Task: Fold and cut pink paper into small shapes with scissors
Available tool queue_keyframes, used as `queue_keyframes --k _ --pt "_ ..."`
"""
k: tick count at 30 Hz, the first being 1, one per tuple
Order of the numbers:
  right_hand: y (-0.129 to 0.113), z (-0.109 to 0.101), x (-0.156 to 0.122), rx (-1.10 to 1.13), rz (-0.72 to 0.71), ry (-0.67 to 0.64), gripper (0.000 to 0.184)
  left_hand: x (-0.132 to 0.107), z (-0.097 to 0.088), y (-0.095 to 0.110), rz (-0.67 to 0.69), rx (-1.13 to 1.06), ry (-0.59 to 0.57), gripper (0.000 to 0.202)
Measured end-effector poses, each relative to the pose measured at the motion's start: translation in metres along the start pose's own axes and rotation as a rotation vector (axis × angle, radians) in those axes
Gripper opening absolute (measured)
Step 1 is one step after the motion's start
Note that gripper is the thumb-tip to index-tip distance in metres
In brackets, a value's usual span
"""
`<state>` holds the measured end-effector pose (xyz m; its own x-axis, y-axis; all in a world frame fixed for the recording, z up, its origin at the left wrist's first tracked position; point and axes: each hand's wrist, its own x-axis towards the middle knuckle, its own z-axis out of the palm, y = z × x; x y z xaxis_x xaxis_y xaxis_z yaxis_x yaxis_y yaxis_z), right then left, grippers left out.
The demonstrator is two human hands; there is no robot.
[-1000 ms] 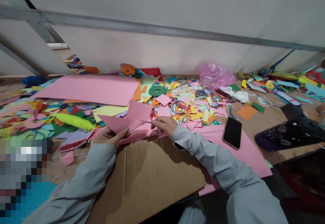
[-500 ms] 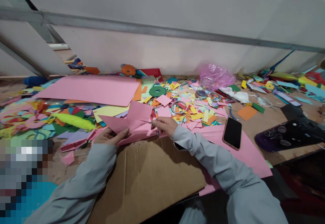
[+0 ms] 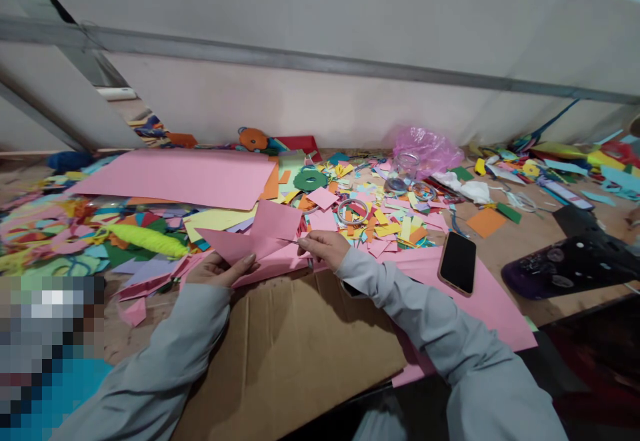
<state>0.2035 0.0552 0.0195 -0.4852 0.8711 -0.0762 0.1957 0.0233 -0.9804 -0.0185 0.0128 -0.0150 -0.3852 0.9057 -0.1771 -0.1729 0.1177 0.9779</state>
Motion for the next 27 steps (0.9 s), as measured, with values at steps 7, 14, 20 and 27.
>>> queue_keyframes --k 7,14,20,27 --pt "-0.0003 -0.0005 -0.0004 -0.026 -0.016 0.012 0.048 -0.0026 0.0005 0.0032 -0.001 -0.041 -0.043 0.035" --pt "0.0009 0.0019 -0.0005 -0.004 -0.026 -0.005 0.05 -0.0043 0.0018 0.0024 -0.033 0.012 -0.055 0.041" --pt "0.0026 0.0057 -0.0002 0.041 -0.029 -0.003 0.052 -0.0045 0.0039 0.0004 -0.032 0.012 -0.067 0.041" --pt "0.0008 0.0056 -0.001 -0.009 -0.006 0.011 0.05 -0.0072 0.0059 0.0039 -0.044 -0.012 -0.065 0.04"
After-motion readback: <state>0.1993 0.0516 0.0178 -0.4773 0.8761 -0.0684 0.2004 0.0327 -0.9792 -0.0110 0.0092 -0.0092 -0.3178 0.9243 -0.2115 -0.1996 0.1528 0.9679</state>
